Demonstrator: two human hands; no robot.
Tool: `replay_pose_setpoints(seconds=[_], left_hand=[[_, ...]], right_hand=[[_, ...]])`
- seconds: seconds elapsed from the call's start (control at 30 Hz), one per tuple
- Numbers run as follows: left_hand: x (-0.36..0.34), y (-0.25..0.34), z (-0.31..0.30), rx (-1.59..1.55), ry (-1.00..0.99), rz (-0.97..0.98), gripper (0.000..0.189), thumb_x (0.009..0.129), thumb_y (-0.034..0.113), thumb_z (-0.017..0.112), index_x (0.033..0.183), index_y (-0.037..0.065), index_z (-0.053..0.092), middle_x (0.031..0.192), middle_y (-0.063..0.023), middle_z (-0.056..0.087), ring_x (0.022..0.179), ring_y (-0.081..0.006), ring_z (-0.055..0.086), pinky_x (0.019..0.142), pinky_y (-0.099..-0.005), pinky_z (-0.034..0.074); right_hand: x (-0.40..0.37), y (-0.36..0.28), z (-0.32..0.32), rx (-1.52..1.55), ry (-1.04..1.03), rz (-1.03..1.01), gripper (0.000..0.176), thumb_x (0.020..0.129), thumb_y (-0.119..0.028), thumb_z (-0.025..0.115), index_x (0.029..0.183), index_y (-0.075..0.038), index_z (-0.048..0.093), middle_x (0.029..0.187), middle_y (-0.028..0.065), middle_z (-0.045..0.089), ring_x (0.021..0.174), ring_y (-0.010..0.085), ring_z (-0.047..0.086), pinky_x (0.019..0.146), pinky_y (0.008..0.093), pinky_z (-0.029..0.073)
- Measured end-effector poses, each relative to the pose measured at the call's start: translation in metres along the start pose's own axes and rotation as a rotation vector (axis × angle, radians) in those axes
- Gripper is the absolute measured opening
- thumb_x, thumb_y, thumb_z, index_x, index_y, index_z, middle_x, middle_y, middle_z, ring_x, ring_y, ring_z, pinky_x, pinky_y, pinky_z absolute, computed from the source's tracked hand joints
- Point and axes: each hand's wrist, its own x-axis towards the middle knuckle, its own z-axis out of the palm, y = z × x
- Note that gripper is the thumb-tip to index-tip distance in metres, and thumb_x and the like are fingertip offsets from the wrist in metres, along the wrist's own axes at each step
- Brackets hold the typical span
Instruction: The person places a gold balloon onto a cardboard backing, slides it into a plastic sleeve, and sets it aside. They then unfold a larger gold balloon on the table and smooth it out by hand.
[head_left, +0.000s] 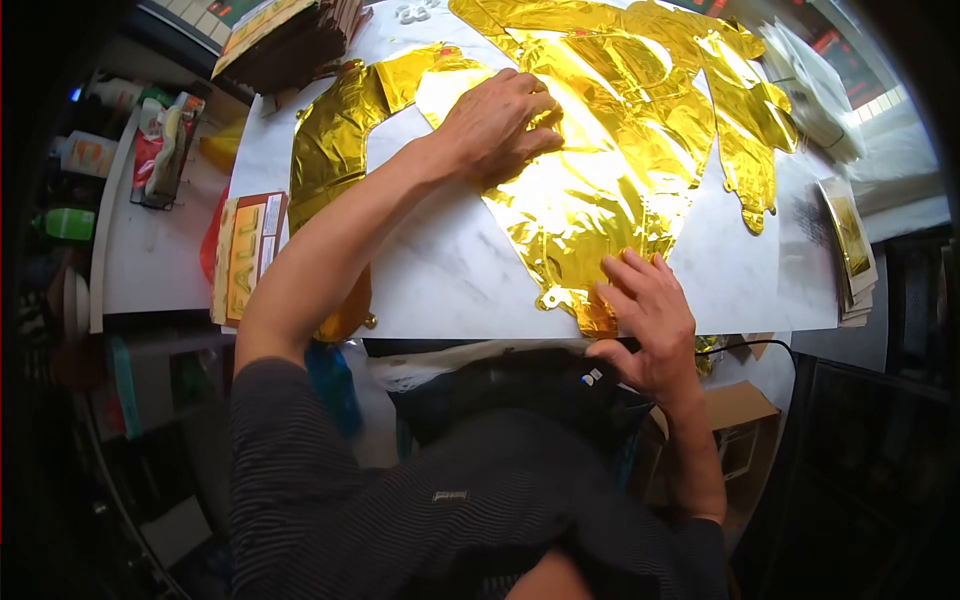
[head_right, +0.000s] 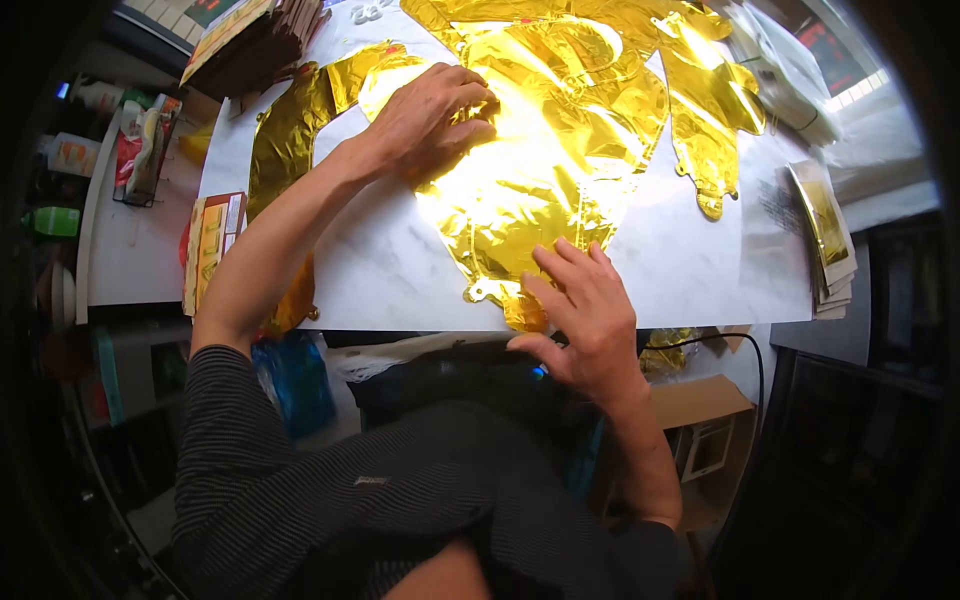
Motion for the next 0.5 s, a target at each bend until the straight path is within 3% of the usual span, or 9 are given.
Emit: replay_pose_setpoints(seconds=[0.07,0.17,0.2,0.3,0.33,0.5], left_hand=[[0.000,0.002,-0.001,-0.001,-0.014,-0.011,0.026,0.089,0.026,0.072,0.108,0.008,0.074,0.117,-0.0112,0.068,0.116,-0.0320,0.059,0.100,-0.0423,0.050],[0.000,0.001,0.000,-0.005,-0.005,-0.012,0.027,0.092,0.029,0.069,0.106,0.007,0.074,0.114,-0.0159,0.066,0.116,-0.0350,0.059,0.099,-0.0451,0.050],[0.000,0.001,0.001,-0.007,-0.005,-0.008,0.027,0.092,0.029,0.069,0.106,0.007,0.074,0.114,-0.0159,0.066,0.116,-0.0350,0.059,0.099,-0.0451,0.050],[0.002,-0.002,0.003,0.017,0.011,-0.005,0.025,0.088,0.026,0.074,0.107,0.009,0.073,0.116,-0.0110,0.068,0.114,-0.0316,0.060,0.099,-0.0419,0.050],[0.003,-0.003,0.003,0.006,-0.005,-0.014,0.025,0.087,0.025,0.074,0.107,0.010,0.073,0.116,-0.0105,0.068,0.114,-0.0313,0.060,0.098,-0.0416,0.051],[0.003,-0.009,0.007,-0.024,0.019,-0.006,0.030,0.087,0.031,0.076,0.107,0.008,0.074,0.111,-0.0130,0.067,0.115,-0.0330,0.059,0.098,-0.0433,0.050]], right_hand=[[0.004,0.002,-0.009,0.118,0.067,0.040,0.050,0.084,-0.037,0.080,0.120,-0.004,0.070,0.133,0.0168,0.066,0.130,0.0414,0.058,0.112,0.0584,0.041],[0.025,0.010,-0.026,0.016,0.119,0.017,0.041,0.087,-0.025,0.079,0.120,-0.002,0.070,0.133,0.0177,0.066,0.130,0.0421,0.058,0.113,0.0577,0.040],[0.035,0.010,-0.030,-0.017,0.131,0.038,0.036,0.087,-0.013,0.078,0.120,-0.002,0.070,0.132,0.0170,0.066,0.129,0.0409,0.059,0.111,0.0529,0.044],[0.067,0.030,-0.018,-0.032,0.159,0.043,0.037,0.084,-0.006,0.079,0.120,-0.004,0.070,0.131,0.0157,0.067,0.129,0.0380,0.059,0.108,0.0468,0.048],[0.077,0.036,-0.014,-0.096,0.153,0.006,0.036,0.085,-0.007,0.077,0.121,-0.005,0.069,0.131,0.0148,0.066,0.127,0.0361,0.060,0.105,0.0441,0.050],[0.096,0.056,0.015,-0.171,0.097,-0.067,0.035,0.088,-0.014,0.076,0.120,-0.005,0.067,0.133,0.0150,0.062,0.123,0.0368,0.059,0.106,0.0463,0.048]])
